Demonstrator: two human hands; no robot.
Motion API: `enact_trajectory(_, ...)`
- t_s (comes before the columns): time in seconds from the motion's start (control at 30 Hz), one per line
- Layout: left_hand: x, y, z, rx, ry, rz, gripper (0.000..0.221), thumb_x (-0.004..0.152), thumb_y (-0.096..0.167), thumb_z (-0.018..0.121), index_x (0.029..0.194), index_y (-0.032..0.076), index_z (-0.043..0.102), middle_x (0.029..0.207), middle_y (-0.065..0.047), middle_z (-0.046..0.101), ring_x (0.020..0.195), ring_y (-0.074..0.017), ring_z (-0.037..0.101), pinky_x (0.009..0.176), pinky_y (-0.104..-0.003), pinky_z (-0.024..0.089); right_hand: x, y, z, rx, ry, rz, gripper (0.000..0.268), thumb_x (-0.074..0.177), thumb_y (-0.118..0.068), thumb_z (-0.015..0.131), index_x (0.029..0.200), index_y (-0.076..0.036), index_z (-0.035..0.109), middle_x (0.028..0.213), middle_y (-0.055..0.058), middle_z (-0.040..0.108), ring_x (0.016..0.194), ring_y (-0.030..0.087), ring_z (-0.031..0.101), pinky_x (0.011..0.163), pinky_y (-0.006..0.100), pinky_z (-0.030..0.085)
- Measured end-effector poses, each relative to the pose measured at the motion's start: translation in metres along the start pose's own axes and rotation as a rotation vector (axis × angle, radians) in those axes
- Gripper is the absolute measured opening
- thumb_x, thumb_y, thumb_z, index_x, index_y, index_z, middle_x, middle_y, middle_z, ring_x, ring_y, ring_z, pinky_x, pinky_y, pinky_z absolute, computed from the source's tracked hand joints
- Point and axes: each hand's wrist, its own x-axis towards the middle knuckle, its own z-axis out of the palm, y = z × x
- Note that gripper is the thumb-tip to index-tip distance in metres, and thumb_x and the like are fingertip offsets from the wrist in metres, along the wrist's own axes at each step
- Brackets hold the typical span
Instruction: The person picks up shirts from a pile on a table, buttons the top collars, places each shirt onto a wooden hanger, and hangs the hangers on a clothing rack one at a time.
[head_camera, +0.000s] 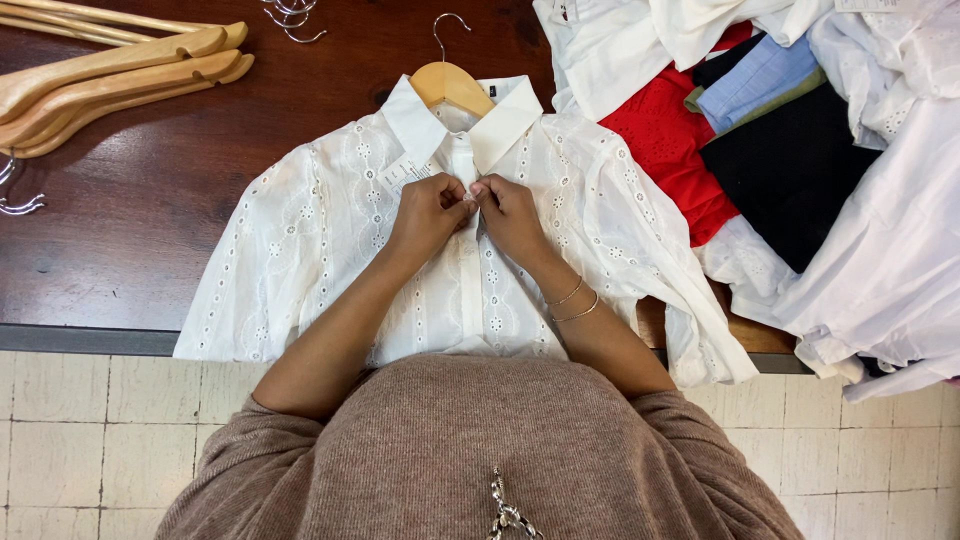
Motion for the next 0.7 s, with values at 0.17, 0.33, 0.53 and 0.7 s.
enact_trajectory(0.17, 0.005, -0.013, -0.001, -0.255, -0.023, -0.109, 0.004, 0.088, -0.004, 0.071, 0.087, -0.002, 0.068, 0.07, -0.015, 0.068, 0.053, -0.0198, 0.069, 0.045, -0.028, 0.057, 0.001, 0.001, -0.008, -0.001, -0.052, -0.06, 0.018, 0.107, -0.014, 0.058, 0.099, -0.001, 0.066, 0.072, 0.018, 0.063, 0.068, 0.028, 0.061, 0.069, 0.043, 0.051)
enact_trajectory(0.33, 0.008, -0.024, -0.001, -0.34, -0.035, -0.143, 0.009, 0.091, -0.006, 0.066, 0.084, 0.0, 0.067, 0.067, -0.013, 0.067, 0.049, -0.0181, 0.068, 0.039, -0.026, 0.056, 0.004, 0.004, -0.011, -0.085, -0.069, -0.177, 0.009, 0.104, -0.009, 0.063, 0.1, -0.005, 0.07, 0.073, 0.011, 0.065, 0.061, 0.022, 0.066, 0.065, 0.037, 0.055)
enact_trajectory(0.53, 0.01, 0.008, -0.015, 0.499, -0.063, 0.1, 0.008, 0.097, 0.004, 0.063, 0.1, 0.003, 0.07, 0.082, -0.015, 0.07, 0.074, -0.0369, 0.073, 0.057, -0.043, 0.057, 0.017, -0.008, -0.029, -0.182, -0.056, -0.202, 0.013, 0.089, -0.005, 0.078, 0.102, -0.007, 0.073, 0.086, 0.01, 0.072, 0.084, 0.029, 0.073, 0.079, 0.039, 0.057)
enact_trajectory(0.7, 0.055, 0.049, -0.052, 0.832, 0.196, 0.695, 0.037, 0.072, -0.004, 0.083, 0.106, -0.002, 0.069, 0.115, -0.015, 0.062, 0.103, -0.039, 0.057, 0.094, -0.052, 0.05, 0.073, -0.019, -0.041, -0.491, 0.0, -0.612, 0.054, 0.077, 0.015, 0.053, 0.125, -0.002, 0.07, 0.134, 0.012, 0.066, 0.115, 0.038, 0.052, 0.096, 0.049, 0.052)
